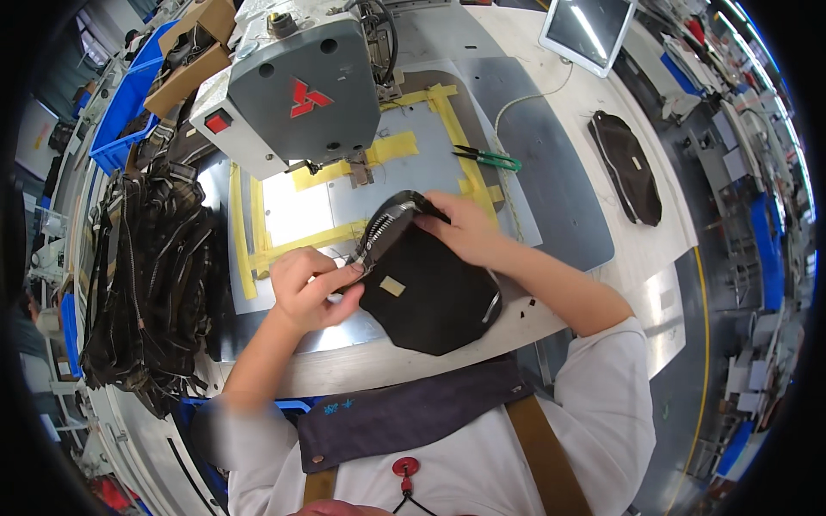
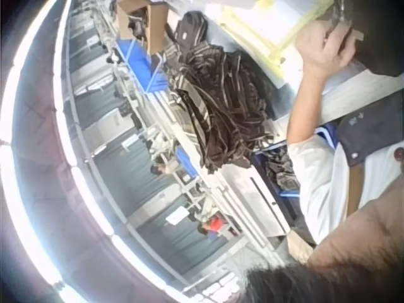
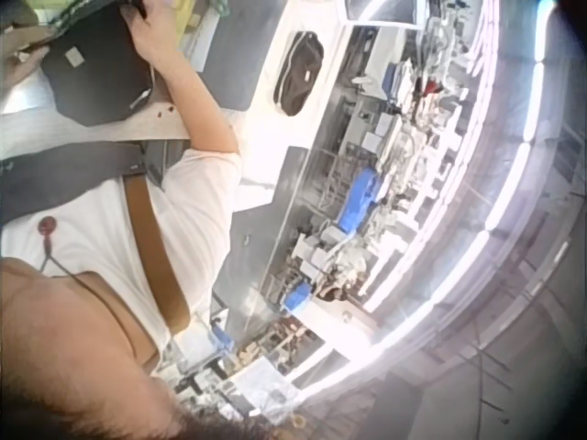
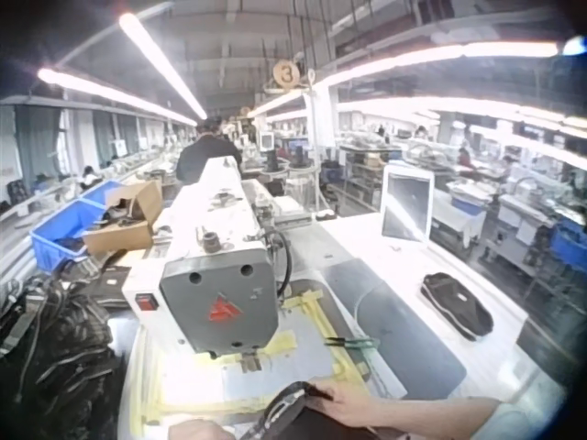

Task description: The person aligns the zipper of a black fabric bag under the needle of a sewing machine and sews the seam. They repeat this process for multiple bags, handling each one individually and using scissors to trim threads after sewing.

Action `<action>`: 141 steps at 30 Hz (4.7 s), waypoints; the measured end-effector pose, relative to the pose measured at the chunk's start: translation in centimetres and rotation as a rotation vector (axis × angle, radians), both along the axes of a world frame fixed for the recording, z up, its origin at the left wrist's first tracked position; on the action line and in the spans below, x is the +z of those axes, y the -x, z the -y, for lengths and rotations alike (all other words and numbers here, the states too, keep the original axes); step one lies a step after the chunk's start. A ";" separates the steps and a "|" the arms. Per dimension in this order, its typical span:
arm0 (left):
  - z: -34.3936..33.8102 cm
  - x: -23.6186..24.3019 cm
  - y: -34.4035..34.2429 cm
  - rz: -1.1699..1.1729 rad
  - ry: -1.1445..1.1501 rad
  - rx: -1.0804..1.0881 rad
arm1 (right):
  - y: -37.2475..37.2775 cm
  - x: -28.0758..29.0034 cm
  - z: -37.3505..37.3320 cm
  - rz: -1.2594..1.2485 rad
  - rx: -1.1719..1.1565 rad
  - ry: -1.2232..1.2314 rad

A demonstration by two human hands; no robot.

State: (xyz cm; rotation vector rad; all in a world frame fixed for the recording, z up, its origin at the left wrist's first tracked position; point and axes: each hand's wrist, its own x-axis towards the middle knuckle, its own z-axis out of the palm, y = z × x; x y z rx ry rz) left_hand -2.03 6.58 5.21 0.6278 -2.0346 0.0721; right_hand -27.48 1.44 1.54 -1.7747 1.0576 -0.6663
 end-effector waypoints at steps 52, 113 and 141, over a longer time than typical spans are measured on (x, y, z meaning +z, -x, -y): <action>5.3 -3.8 -0.1 -0.332 -1.046 0.148 | -5.2 -0.5 4.9 0.189 0.095 -0.030; 5.9 -5.6 -0.7 -0.374 -1.156 0.072 | -6.0 0.1 4.5 -0.124 0.187 0.883; 6.1 -5.5 -0.8 -0.503 -1.191 -0.115 | -5.5 0.2 4.2 -0.227 0.160 0.935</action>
